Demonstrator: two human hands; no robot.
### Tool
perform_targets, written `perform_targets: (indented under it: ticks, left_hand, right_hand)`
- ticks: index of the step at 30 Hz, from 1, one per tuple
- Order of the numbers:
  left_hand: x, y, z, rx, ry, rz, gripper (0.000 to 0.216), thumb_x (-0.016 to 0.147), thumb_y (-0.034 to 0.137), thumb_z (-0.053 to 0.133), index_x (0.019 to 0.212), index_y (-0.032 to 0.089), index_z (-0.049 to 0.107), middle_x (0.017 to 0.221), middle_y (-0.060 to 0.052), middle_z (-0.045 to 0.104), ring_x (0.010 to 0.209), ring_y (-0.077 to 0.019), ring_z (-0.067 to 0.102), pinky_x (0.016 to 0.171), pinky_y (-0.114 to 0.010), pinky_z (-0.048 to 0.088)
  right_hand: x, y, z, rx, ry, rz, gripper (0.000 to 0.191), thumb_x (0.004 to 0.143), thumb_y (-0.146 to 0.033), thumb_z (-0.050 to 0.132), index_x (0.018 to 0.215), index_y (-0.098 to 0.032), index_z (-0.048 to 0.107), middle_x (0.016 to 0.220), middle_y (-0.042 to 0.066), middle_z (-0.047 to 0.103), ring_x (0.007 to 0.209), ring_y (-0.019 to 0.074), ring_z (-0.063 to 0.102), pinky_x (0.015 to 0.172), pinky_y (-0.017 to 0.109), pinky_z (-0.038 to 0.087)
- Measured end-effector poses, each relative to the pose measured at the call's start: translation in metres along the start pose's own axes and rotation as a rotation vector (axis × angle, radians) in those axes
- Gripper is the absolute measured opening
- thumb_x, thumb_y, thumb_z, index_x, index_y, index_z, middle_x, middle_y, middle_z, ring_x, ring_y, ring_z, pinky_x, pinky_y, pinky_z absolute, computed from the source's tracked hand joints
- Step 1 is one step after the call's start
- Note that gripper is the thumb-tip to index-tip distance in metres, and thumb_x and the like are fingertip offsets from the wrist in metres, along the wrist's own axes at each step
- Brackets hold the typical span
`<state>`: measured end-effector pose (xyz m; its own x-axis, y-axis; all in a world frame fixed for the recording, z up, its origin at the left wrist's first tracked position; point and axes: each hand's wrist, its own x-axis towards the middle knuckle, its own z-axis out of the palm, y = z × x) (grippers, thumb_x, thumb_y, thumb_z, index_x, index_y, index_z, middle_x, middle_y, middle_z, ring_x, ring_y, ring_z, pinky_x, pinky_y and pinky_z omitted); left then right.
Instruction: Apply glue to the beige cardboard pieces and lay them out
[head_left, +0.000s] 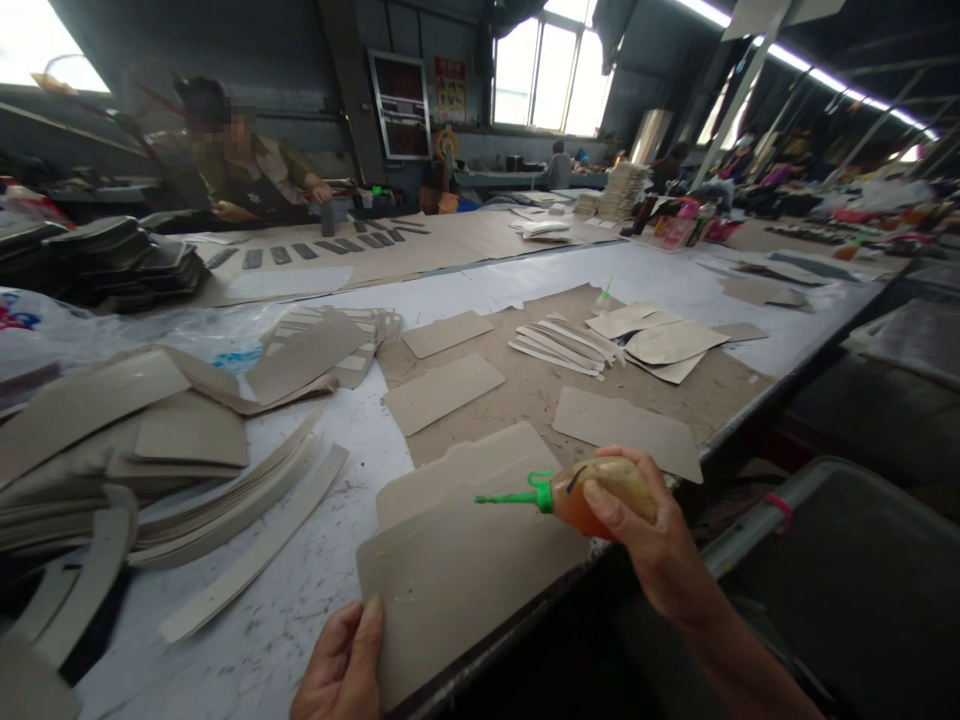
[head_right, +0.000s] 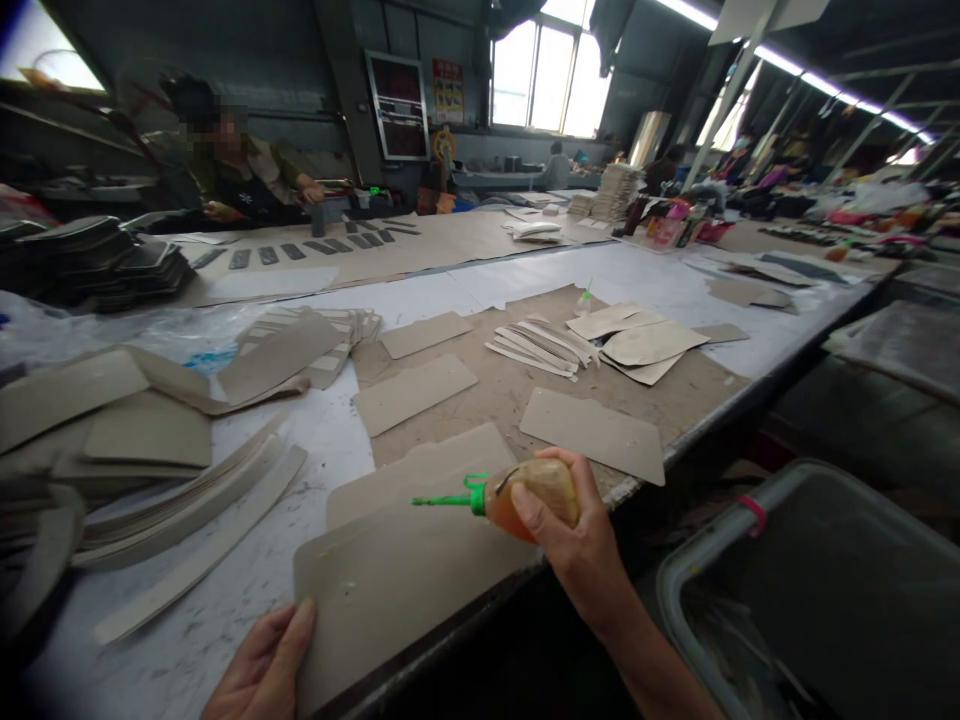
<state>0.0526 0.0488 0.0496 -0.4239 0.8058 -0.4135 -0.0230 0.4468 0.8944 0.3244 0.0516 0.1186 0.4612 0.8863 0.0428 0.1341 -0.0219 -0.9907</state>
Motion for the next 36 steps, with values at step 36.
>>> perform_targets:
  ticks: [36]
  left_hand:
    - [0.018, 0.090, 0.026, 0.017, 0.124, 0.542, 0.042, 0.077, 0.057, 0.060, 0.093, 0.019, 0.067, 0.081, -0.002, 0.067, 0.074, -0.0184, 0.057, 0.070, -0.029, 0.046]
  right_hand:
    - [0.007, 0.007, -0.020, 0.809, 0.279, 0.463, 0.033, 0.055, -0.031, 0.087, 0.081, -0.022, 0.068, 0.078, 0.000, 0.070, 0.064, 0.0197, 0.067, 0.050, 0.030, 0.061]
